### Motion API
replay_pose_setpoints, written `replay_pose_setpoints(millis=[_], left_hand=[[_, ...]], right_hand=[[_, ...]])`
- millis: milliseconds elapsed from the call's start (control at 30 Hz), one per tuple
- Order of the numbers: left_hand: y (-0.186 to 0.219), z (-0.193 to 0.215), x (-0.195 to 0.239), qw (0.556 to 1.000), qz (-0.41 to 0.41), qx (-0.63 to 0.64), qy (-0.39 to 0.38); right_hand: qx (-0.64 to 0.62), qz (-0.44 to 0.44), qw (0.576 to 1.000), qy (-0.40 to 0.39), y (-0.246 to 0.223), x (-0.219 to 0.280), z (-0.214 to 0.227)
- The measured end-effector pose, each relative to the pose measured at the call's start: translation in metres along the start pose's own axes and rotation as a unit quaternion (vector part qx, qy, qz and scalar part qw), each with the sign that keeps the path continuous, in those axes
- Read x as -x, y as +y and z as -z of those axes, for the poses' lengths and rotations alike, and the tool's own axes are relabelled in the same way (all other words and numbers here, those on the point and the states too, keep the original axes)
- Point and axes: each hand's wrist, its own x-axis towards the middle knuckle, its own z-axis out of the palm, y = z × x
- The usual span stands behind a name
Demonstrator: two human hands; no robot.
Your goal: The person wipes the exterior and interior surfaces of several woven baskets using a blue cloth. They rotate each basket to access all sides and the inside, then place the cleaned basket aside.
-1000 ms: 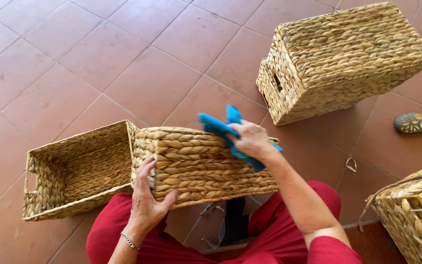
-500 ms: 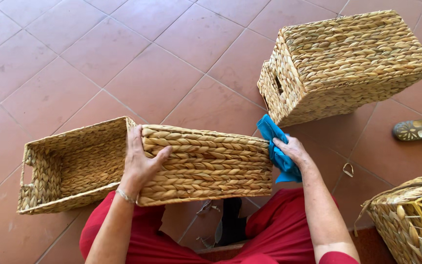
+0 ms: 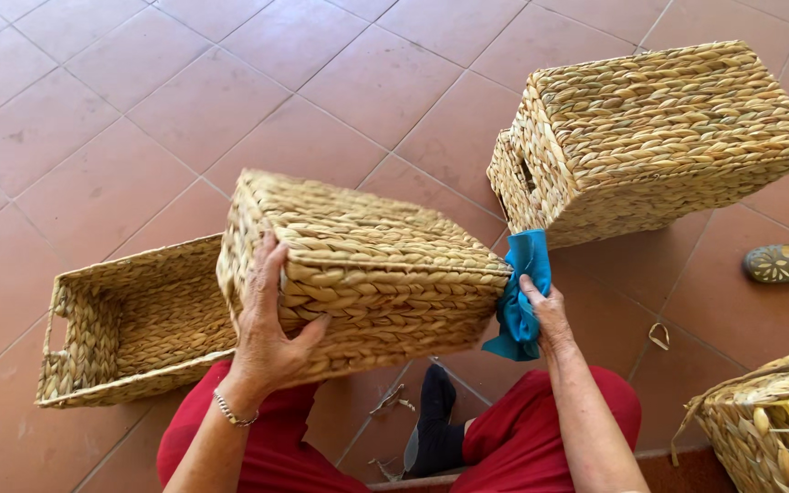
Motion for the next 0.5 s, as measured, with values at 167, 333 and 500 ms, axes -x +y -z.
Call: replay_pose_setpoints(millis=[167,333,500], left_hand=[[-0.03,-0.036,0.017,0.973,0.061,0.216,-0.048],[-0.071,-0.073,0.047,0.971,0.239,0.015,0.002],[-0.084,-0.097,0.065,0.941,0.336,-0.048,-0.02]], right_hand=[[0.194,-0.052,0.979,-0.037,0.037,-0.007,-0.002],[0.569,0.028,0.822,0.009,0.025,-0.013,-0.019],[0.628,0.155,0.761,0.056,-0.013,0.009,-0.091]])
